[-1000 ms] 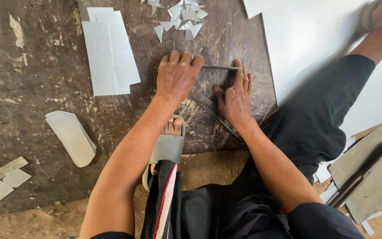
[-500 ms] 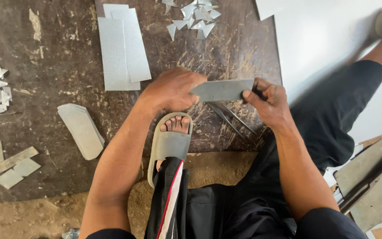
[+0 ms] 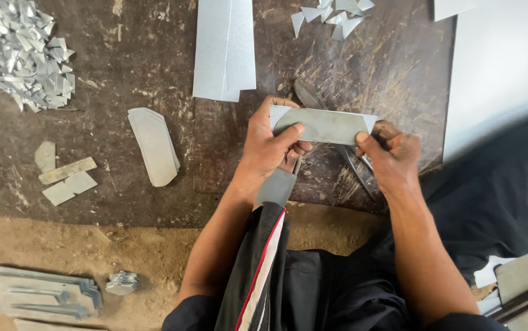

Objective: The person repeatedly picks up rectangular metal sheets and uses shears to trim the corners, creating small cut-off pieces. The trimmed sheets are stacked on the work surface while the scrap pieces accumulate nearby.

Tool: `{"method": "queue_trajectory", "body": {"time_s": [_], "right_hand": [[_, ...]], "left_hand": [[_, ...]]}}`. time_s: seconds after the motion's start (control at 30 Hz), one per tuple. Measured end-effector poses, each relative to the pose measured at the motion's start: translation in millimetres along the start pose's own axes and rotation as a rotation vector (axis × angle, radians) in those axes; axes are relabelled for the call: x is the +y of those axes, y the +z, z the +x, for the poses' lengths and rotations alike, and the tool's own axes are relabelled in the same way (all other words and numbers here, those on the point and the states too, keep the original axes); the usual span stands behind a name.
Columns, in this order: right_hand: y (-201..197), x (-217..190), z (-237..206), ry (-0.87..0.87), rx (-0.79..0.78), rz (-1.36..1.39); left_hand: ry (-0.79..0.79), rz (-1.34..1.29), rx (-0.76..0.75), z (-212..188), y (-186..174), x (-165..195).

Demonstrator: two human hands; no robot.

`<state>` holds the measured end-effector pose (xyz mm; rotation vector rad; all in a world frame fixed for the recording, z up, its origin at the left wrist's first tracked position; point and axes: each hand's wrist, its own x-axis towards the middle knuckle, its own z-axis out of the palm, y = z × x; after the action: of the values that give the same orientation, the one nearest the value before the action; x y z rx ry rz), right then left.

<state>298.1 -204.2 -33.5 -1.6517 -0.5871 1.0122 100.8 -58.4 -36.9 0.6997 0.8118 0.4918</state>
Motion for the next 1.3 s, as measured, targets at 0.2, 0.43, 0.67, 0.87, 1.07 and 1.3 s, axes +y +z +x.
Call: {"method": "queue_trajectory", "body": {"time_s": [0.2, 0.43, 0.67, 0.87, 1.07, 1.3], "right_hand": [[4.1, -16.1, -11.7, -0.214, -0.019, -0.113], [7.5, -22.7, -19.7, -0.214, -0.05, -0.156], [8.4, -24.2, -22.3, -0.191, -0.06, -0.129], [7.8, -23.5, -21.5, -0.219, -0.068, -0.168], [8.0, -27.2, -21.3, -0.239, -0.068, -0.07], [-3.4, -26.1, -17.9, 0.104, -0.06, 0.035]], "left_hand": [[0.041, -0.026, 0.028, 2.1, 7.6, 8.7], [0.093, 0.054, -0.034, -5.9, 1.8, 17.5], [0.049, 0.102, -0.034, -7.0, -1.8, 22.4], [0.05, 0.099, -0.04, -7.5, -0.9, 24.0], [0.077, -0.003, -0.065, -7.6, 1.0, 19.6], [0.066, 0.135, -0.12, -13.0, 14.4, 19.4]]}}
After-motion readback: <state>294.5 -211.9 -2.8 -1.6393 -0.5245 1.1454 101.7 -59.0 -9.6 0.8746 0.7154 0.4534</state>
